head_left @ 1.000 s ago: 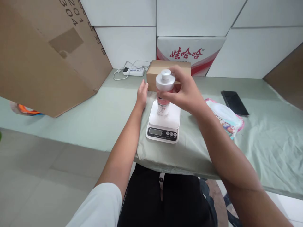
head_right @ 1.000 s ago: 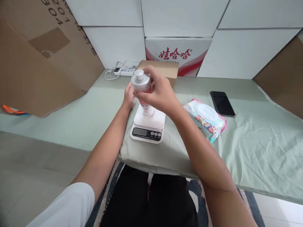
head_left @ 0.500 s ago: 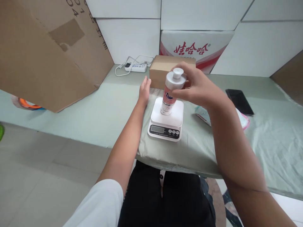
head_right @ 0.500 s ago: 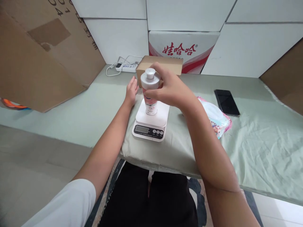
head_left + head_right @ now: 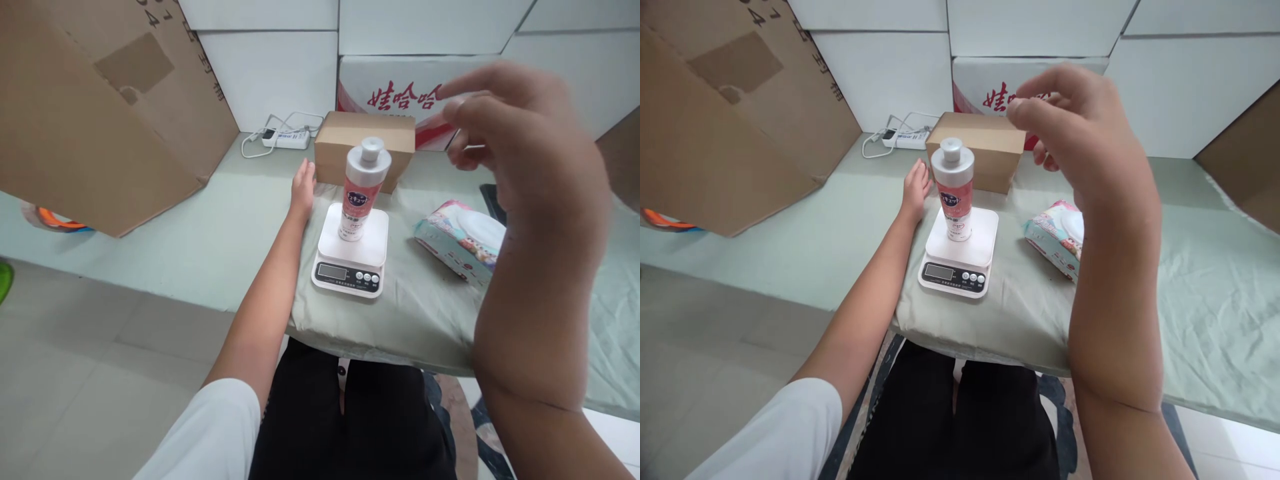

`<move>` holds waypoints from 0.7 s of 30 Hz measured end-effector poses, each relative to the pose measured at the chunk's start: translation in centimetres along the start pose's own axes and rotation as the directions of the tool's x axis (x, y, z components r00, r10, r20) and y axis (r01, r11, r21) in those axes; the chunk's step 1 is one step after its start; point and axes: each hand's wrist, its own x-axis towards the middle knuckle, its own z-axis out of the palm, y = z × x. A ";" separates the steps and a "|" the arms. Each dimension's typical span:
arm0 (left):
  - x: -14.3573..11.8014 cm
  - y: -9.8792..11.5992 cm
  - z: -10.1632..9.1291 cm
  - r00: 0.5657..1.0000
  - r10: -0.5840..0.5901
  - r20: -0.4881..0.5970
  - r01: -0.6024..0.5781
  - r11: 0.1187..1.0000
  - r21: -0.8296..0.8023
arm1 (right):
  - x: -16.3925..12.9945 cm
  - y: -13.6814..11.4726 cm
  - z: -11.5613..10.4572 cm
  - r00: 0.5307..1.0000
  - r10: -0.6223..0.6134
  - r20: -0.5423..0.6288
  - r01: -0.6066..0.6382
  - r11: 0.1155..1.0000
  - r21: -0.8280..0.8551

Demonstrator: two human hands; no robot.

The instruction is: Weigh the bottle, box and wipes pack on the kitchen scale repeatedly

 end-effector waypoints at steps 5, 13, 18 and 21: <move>0.1 -0.1 -0.1 1.000 0.001 0.000 -0.001 1.000 -0.015 | -0.2 -0.3 0.4 1.000 0.018 -0.023 -0.018 1.000 0.014; 0.2 -0.2 0.0 1.000 0.000 -0.012 0.000 0.999 -0.034 | -0.2 -0.1 0.8 0.994 -0.007 0.113 0.019 0.994 -0.109; -0.2 0.1 0.1 1.000 0.001 -0.013 -0.002 1.000 -0.030 | -0.2 -0.2 1.6 0.964 0.014 0.267 0.026 0.989 -0.146; -0.3 0.3 0.2 1.000 -0.003 -0.019 0.002 1.000 -0.028 | -0.2 -0.4 2.3 0.941 0.050 0.335 0.013 0.983 -0.184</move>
